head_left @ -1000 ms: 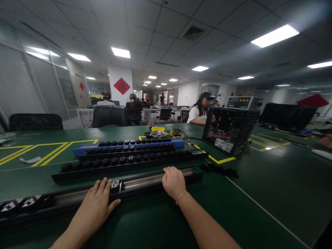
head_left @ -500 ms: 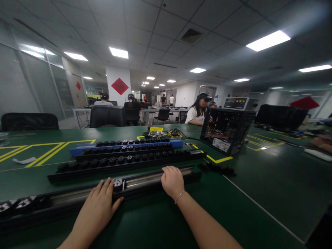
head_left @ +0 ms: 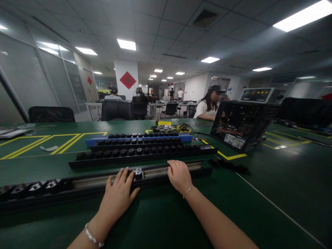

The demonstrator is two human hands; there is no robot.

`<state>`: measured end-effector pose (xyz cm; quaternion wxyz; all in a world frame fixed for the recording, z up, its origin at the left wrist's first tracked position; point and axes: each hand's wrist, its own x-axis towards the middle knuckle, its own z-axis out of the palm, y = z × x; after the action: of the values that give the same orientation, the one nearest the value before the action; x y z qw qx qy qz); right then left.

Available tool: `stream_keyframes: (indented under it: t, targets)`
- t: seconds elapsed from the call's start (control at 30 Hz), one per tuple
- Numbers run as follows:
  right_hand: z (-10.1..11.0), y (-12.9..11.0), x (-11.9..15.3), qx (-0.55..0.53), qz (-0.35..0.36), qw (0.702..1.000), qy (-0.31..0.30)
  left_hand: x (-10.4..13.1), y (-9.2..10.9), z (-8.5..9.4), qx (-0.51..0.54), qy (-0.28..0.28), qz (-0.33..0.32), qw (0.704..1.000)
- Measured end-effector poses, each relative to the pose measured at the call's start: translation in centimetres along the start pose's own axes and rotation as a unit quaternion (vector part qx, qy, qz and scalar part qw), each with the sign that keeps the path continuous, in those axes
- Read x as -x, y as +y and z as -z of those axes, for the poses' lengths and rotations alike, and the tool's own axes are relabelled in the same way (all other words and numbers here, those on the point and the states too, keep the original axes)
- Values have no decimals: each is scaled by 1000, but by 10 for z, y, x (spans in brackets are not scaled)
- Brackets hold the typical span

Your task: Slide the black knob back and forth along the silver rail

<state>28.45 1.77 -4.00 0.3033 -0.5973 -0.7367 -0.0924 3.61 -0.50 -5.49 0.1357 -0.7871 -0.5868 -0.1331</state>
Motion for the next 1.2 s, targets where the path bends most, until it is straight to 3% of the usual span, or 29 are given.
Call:
stream_keyframes:
  t: [0.13, 0.4, 0.7, 1.2]
  targets:
    - [-2, -30, 1, -72, 42, 996, -31, -2, 5, 0, 19, 8, -29, 999]
    - [-18, -82, -3, -116, 22, 991, -57, -2, 12, 3, 34, 38, -31, 998]
    - [-24, -85, -3, -117, -32, 992, -26, -3, 18, 8, 31, 30, -7, 999]
    - [-20, -78, -1, -99, -56, 993, -5, -1, 17, 2, 27, 50, -19, 998]
